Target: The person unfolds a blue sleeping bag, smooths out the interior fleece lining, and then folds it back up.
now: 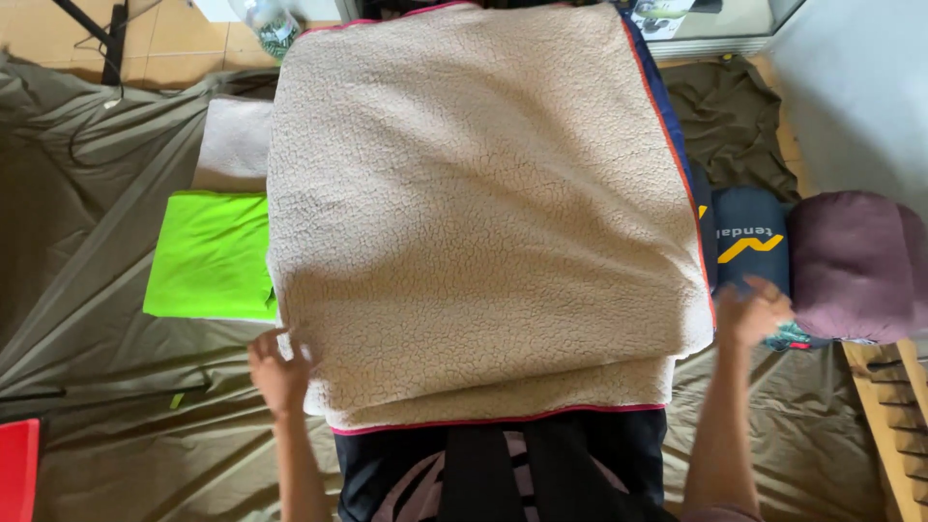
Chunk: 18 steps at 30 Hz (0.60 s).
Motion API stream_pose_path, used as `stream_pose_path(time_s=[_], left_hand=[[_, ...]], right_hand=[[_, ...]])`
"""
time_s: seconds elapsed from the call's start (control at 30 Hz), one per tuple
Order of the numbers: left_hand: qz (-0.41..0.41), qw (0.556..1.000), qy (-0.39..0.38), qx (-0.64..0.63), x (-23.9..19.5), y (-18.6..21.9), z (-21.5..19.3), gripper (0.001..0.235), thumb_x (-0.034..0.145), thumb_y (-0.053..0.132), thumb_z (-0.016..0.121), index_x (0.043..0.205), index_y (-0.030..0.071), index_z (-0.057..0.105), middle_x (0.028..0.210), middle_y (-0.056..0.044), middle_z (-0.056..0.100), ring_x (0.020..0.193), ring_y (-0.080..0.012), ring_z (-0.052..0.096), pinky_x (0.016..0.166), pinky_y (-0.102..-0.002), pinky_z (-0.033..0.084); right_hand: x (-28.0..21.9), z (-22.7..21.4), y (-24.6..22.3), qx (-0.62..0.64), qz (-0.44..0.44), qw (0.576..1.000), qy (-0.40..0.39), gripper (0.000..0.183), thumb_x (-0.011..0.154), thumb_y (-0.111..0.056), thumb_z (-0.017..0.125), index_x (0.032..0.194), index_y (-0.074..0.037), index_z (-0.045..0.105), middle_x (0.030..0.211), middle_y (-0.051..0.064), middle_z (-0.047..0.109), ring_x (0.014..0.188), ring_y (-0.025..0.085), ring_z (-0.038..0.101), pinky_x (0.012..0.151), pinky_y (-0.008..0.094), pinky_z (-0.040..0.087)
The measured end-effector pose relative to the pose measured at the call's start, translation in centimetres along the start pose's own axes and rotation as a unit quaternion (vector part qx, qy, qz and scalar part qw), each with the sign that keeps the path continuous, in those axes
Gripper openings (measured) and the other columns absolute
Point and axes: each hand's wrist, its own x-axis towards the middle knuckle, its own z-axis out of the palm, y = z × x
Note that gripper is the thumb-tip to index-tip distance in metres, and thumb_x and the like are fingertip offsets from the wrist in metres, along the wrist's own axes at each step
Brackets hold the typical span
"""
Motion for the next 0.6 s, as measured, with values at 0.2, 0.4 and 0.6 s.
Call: stream_pose_path(time_s=[0.2,0.4,0.6], left_hand=[[0.207,0.978,0.009,0.012,-2.4,16.9,7.7,0.038,0.102,0.027,0.060,0.133,0.004,0.063,0.139,-0.022,0.059,0.134,-0.0390,0.052,0.113,-0.051,0.037],[0.159,0.966,-0.198,-0.047,-4.2,18.6,1.7,0.051,0.098,0.044,0.054,0.145,0.023,0.054,0.159,-0.020,0.038,0.148,-0.0409,0.033,0.117,-0.061,0.022],[-0.067,0.977,-0.197,0.050,-2.1,8.3,1.7,0.057,0.098,0.059,0.043,0.154,0.052,0.037,0.170,-0.004,0.026,0.158,-0.0327,0.018,0.120,-0.065,0.018]], right_hand=[[-19.9,2.8,-19.8,0.174,-0.610,0.744,0.212,0.028,0.087,-0.011,0.078,0.107,0.002,0.065,0.101,0.022,0.056,0.104,0.043,0.053,0.099,0.055,0.040],[-22.6,2.6,-17.2,0.000,-0.739,0.665,-0.105,0.036,0.101,-0.054,0.051,0.128,-0.037,0.068,0.149,0.005,0.055,0.146,0.045,0.033,0.109,0.075,0.018],[-3.9,6.3,-5.1,-0.108,-0.576,0.801,0.123,0.056,0.101,-0.043,0.047,0.149,-0.016,0.056,0.130,0.009,0.064,0.135,0.032,0.056,0.110,0.052,0.044]])
